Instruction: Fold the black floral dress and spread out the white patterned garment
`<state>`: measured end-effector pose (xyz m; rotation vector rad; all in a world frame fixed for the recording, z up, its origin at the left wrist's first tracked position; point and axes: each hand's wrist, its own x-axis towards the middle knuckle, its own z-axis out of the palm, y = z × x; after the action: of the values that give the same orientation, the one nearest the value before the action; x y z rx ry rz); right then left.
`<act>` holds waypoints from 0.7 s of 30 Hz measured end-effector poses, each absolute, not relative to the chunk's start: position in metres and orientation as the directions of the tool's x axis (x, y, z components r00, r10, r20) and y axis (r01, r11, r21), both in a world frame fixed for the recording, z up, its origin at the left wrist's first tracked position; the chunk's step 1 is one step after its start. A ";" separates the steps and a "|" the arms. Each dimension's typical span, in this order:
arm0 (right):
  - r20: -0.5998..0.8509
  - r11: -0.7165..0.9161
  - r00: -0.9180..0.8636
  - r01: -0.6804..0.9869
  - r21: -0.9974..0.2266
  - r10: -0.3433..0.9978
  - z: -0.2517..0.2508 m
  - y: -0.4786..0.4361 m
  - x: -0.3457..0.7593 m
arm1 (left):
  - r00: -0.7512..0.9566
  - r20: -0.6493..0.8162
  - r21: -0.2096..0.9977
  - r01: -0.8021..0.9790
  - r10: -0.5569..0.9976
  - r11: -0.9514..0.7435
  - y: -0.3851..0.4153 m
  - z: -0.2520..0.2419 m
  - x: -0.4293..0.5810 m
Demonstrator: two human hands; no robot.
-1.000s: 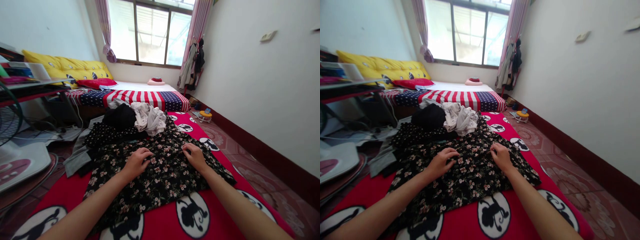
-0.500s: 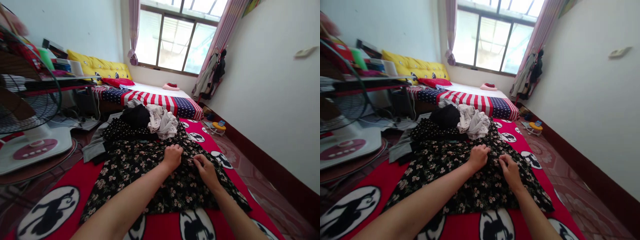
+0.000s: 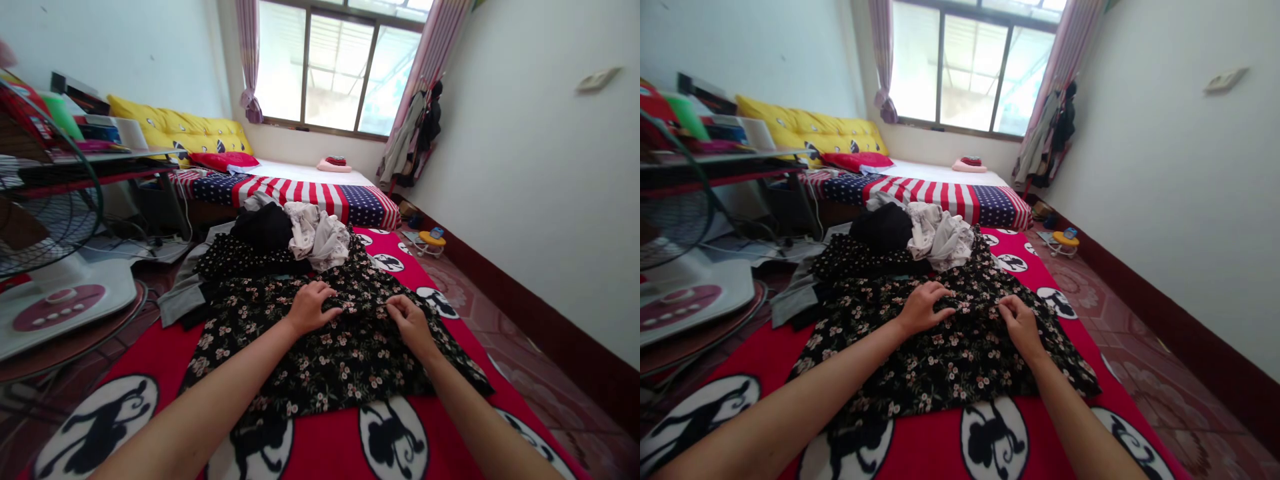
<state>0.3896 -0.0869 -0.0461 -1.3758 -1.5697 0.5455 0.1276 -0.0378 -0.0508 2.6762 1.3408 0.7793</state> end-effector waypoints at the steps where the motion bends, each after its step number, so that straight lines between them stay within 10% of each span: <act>1: 0.354 0.268 0.080 0.508 -0.819 0.932 -0.045 -0.087 0.389 | 0.547 0.410 0.220 0.718 0.730 -0.661 -0.042 -0.051 0.133; 11: 0.345 0.252 0.104 0.494 -0.832 0.933 -0.044 -0.091 0.399 | 0.421 0.350 0.199 0.840 0.837 -0.506 -0.024 -0.056 0.127; 21: 0.351 0.253 0.096 0.522 -0.814 0.931 -0.049 -0.089 0.408 | 0.257 0.293 0.541 0.750 0.921 -0.381 0.000 -0.042 0.046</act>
<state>0.4077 -0.0886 -0.0489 -1.3995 -1.5581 0.5320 0.0458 -0.0005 -0.0421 2.2406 1.5424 0.8336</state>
